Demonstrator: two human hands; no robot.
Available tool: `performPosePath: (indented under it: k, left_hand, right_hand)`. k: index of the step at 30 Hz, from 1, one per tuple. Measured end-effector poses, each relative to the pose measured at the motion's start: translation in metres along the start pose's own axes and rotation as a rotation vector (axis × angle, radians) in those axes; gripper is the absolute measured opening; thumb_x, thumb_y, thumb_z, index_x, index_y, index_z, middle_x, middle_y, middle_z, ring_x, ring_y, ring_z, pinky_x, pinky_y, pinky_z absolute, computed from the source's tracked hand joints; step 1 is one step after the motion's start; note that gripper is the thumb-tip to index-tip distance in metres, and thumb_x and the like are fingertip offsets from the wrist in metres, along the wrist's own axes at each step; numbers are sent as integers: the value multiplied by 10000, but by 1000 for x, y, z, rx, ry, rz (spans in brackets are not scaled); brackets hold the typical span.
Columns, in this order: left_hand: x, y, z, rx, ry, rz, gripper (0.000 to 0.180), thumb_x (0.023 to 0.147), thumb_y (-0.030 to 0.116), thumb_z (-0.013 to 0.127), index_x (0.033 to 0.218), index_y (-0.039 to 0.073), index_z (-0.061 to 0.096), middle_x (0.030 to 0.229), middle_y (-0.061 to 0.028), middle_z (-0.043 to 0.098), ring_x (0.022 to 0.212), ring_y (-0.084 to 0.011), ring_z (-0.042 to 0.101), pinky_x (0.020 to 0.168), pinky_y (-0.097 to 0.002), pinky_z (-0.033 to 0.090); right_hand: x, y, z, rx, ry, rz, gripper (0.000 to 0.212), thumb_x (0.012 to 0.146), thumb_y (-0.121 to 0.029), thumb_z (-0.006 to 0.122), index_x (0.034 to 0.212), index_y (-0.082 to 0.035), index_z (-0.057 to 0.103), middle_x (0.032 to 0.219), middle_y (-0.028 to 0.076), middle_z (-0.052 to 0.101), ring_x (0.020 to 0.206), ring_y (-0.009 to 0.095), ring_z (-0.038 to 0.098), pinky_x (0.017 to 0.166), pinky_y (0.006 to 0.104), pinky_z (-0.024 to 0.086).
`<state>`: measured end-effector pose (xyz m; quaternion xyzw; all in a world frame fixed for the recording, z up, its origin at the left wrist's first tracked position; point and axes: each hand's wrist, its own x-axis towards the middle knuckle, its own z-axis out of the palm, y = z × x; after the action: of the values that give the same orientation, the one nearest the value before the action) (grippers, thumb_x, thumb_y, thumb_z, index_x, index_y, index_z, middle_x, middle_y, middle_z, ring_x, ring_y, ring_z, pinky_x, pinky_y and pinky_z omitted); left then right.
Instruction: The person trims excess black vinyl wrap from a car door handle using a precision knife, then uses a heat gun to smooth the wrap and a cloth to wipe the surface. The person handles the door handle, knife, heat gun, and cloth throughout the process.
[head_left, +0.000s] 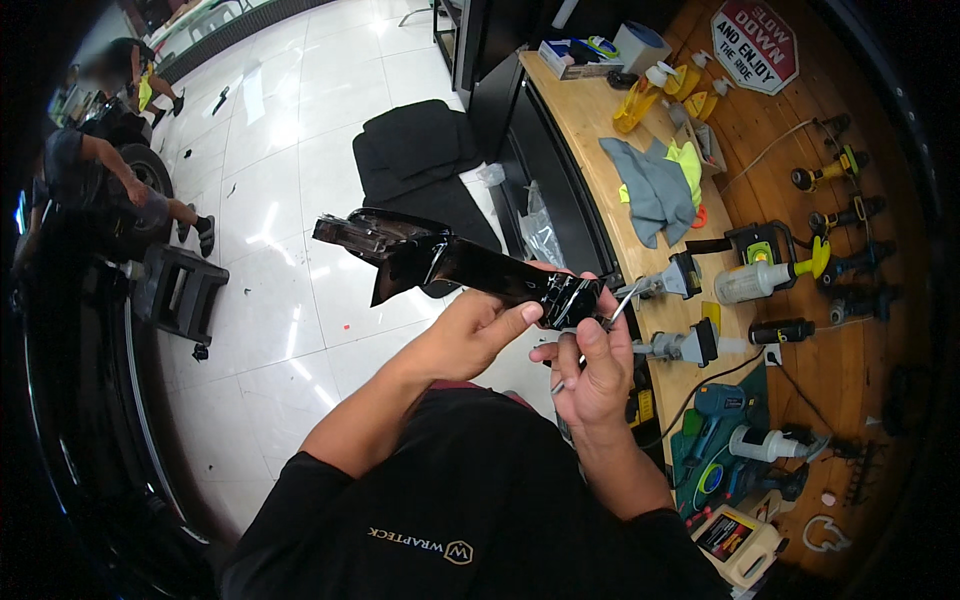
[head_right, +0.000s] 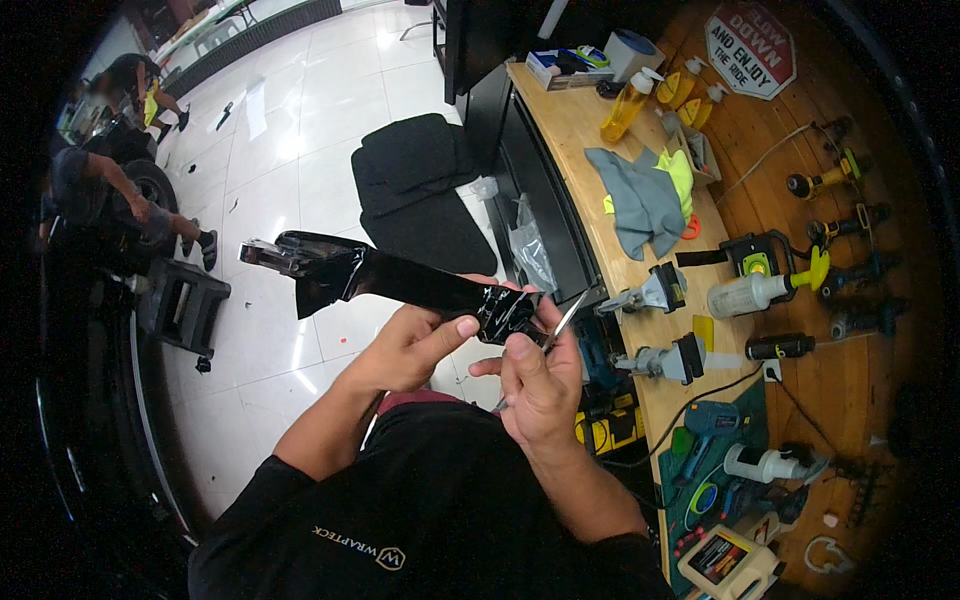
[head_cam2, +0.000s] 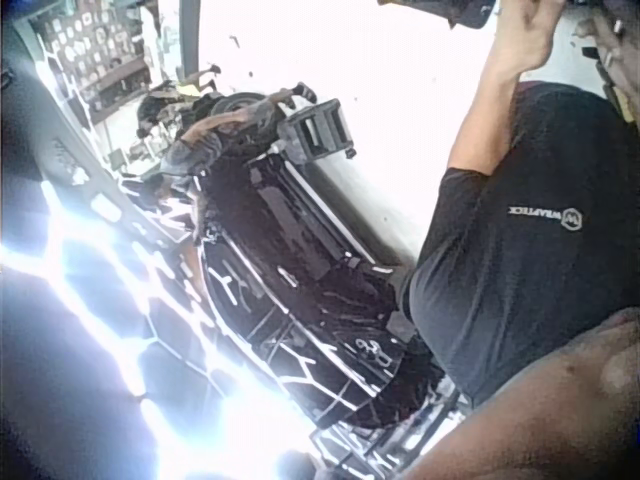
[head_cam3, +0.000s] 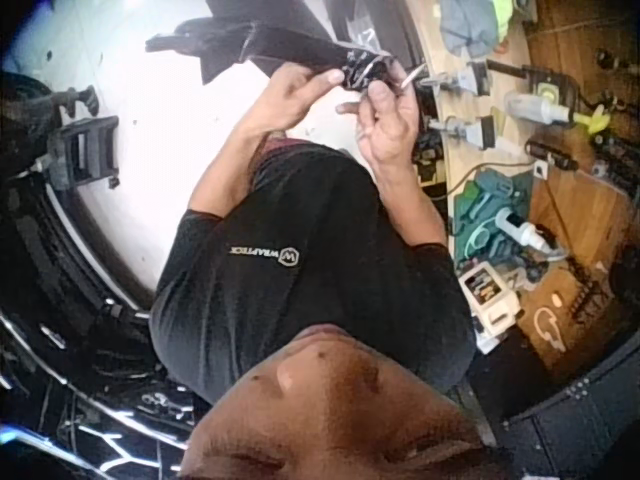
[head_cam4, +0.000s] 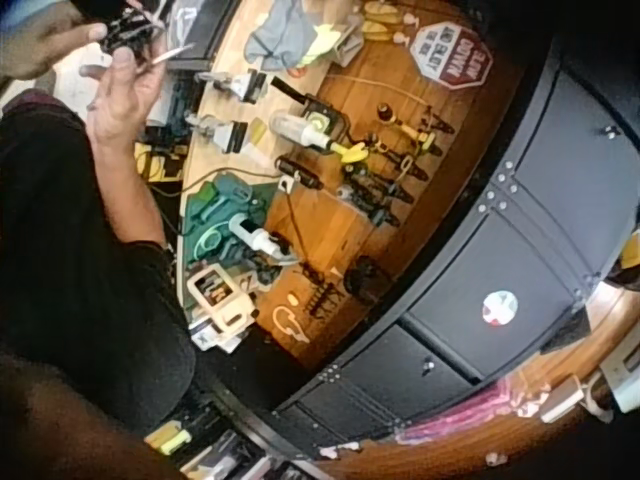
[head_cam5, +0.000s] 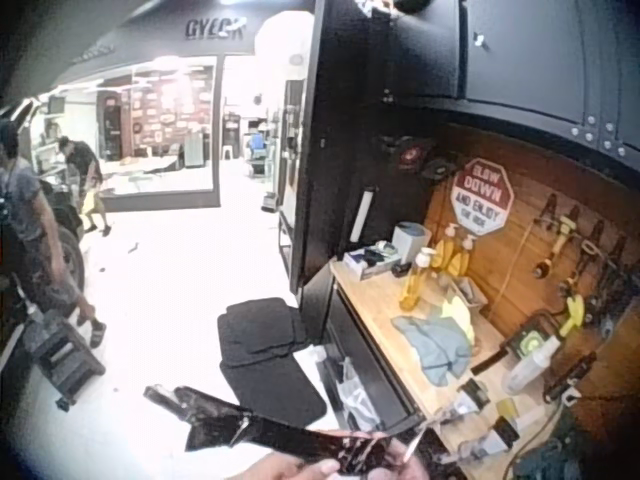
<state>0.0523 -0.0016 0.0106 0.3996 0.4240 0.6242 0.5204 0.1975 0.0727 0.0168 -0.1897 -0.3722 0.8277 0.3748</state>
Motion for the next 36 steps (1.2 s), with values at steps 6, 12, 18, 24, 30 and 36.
performPosePath:
  k: [6, 12, 18, 24, 30, 36]
  left_hand:
    - [-9, -8, 3, -33, 18, 31, 553, 938, 5, 480, 1450, -12, 270, 1221, -113, 559, 1116, -154, 520, 983, -313, 397]
    - [-20, -11, -7, 42, -16, -31, 548, 911, -13, 494, 1430, -15, 319, 1083, -115, 616, 996, -161, 586, 935, -306, 448]
    - [-24, -24, -27, -522, 58, -220, 609, 935, 347, 540, 1302, -116, 393, 1000, -269, 611, 715, -319, 680, 614, -385, 609]
    - [-33, -11, -3, -399, 165, -315, 502, 866, 105, 596, 1316, 24, 390, 974, -168, 618, 654, -223, 667, 546, -295, 585]
    - [-36, -10, 23, -368, 420, -185, 565, 889, 9, 542, 1394, 12, 288, 1011, -113, 568, 696, -207, 656, 593, -313, 583]
    - [-36, -16, 17, -216, 479, -150, 611, 864, -22, 567, 1404, -26, 281, 994, -87, 547, 767, -148, 621, 649, -333, 604]
  right_hand:
    - [3, -9, -1, -33, -8, 68, 515, 921, -213, 597, 1311, 46, 382, 977, 111, 613, 435, 28, 417, 598, 289, 587]
    - [4, -14, -10, -34, 4, 185, 474, 939, -283, 575, 1250, 44, 432, 901, 93, 606, 433, 34, 401, 582, 300, 579]
    - [20, -11, -15, -109, -54, 363, 372, 925, -344, 603, 1067, -9, 526, 834, 59, 610, 420, 33, 406, 525, 259, 557]
    - [22, -1, -18, -197, -73, 376, 325, 932, -329, 598, 1046, -28, 554, 786, 25, 613, 416, 20, 412, 447, 189, 488]
    - [18, 12, -17, -280, -114, 129, 388, 973, -229, 525, 1260, 23, 459, 1017, 74, 599, 496, 25, 431, 483, 221, 477]
    - [16, 5, -28, -518, -155, 100, 405, 967, -145, 496, 1323, 27, 413, 1029, 57, 539, 534, 41, 449, 484, 210, 434]
